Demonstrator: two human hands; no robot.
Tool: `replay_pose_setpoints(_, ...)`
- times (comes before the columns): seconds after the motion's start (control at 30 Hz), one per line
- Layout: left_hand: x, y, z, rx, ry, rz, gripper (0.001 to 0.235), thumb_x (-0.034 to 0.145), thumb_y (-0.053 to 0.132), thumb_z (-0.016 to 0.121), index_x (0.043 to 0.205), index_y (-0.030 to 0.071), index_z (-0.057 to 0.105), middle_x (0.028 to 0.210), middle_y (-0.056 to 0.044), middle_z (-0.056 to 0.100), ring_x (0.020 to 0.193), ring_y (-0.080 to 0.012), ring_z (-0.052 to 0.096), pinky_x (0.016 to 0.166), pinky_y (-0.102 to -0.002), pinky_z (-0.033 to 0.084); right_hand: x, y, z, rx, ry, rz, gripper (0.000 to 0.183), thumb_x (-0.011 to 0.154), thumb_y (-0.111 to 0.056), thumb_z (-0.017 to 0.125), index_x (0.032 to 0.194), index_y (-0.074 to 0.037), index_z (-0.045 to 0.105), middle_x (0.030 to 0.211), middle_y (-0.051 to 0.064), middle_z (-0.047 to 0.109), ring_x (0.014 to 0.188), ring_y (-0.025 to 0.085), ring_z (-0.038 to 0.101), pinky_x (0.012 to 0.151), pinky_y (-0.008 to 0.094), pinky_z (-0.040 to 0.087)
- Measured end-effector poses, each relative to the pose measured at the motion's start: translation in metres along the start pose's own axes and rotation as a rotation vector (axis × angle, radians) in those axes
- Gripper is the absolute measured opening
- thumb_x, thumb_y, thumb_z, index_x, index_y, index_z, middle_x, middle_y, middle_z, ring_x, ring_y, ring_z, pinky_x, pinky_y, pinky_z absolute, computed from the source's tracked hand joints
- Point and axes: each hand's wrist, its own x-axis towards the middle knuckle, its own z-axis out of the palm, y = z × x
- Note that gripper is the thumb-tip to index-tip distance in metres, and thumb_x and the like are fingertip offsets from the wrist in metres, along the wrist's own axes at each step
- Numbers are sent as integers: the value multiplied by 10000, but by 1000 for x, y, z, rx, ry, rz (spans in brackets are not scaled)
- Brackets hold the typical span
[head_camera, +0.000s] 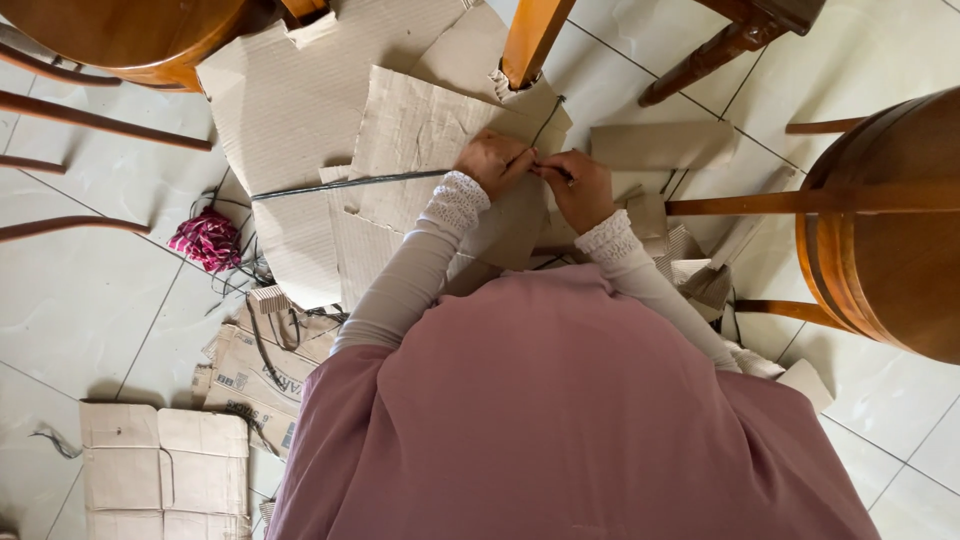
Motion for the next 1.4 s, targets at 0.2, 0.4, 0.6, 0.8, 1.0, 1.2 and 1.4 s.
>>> replay_pose_setpoints(0.2, 0, -1, -1, -43, 29, 11, 422, 1020, 239, 586, 613, 178, 492, 553, -29, 573, 574, -266, 639, 638, -349, 541, -6, -4, 18, 98, 2, 125, 83, 954, -34, 735, 983, -102, 774, 902, 106, 722, 826, 225, 693, 751, 355, 542)
replay_pose_setpoints(0.4, -10, -12, 10, 85, 61, 29, 293, 1048, 272, 571, 789, 145, 619, 556, -105, 610, 629, -348, 684, 696, -451, 560, 2, -9, 31, 26, 133, 347, 55, 858, -110, 799, 904, -131, 777, 770, 53, 695, 681, 129, 591, 612, 322, 508)
replay_pose_setpoints(0.6, -18, -26, 18, 56, -7, -22, 159, 1082, 299, 511, 1141, 224, 637, 637, -117, 691, 764, -350, 731, 845, -466, 573, 5, -4, 34, -5, 130, 316, 107, 853, -99, 793, 954, -134, 800, 825, 140, 712, 751, 257, 682, 653, 396, 547)
replay_pose_setpoints(0.8, -17, -29, 22, 14, 81, 13, 151, 1031, 239, 611, 1172, 198, 643, 722, -149, 704, 772, -359, 718, 758, -473, 590, 11, -2, 26, 111, 146, 24, 139, 866, 21, 786, 928, -101, 808, 819, 125, 698, 751, 274, 704, 677, 376, 584)
replay_pose_setpoints(1.0, -20, -16, 11, 13, 37, -122, 160, 1059, 309, 566, 1117, 251, 704, 783, -120, 732, 807, -347, 729, 766, -457, 595, 8, 19, 32, 181, 148, 41, 109, 883, -6, 815, 971, -66, 790, 855, 122, 730, 785, 215, 713, 708, 376, 594)
replay_pose_setpoints(1.2, -20, -21, 13, -32, 2, -175, 135, 1053, 289, 552, 1105, 272, 676, 677, -39, 690, 678, -238, 746, 761, -446, 602, 16, -5, 26, 197, 63, 306, 100, 881, -56, 808, 971, -97, 794, 843, 101, 748, 790, 144, 677, 748, 352, 580)
replay_pose_setpoints(1.4, -23, -28, 17, -101, -49, -266, 136, 1059, 328, 543, 1112, 336, 668, 588, 74, 662, 665, -182, 746, 734, -382, 616, 22, 3, 25, 240, -15, 496, 175, 857, -139, 836, 1022, -150, 780, 893, 57, 771, 789, 88, 689, 749, 291, 593)
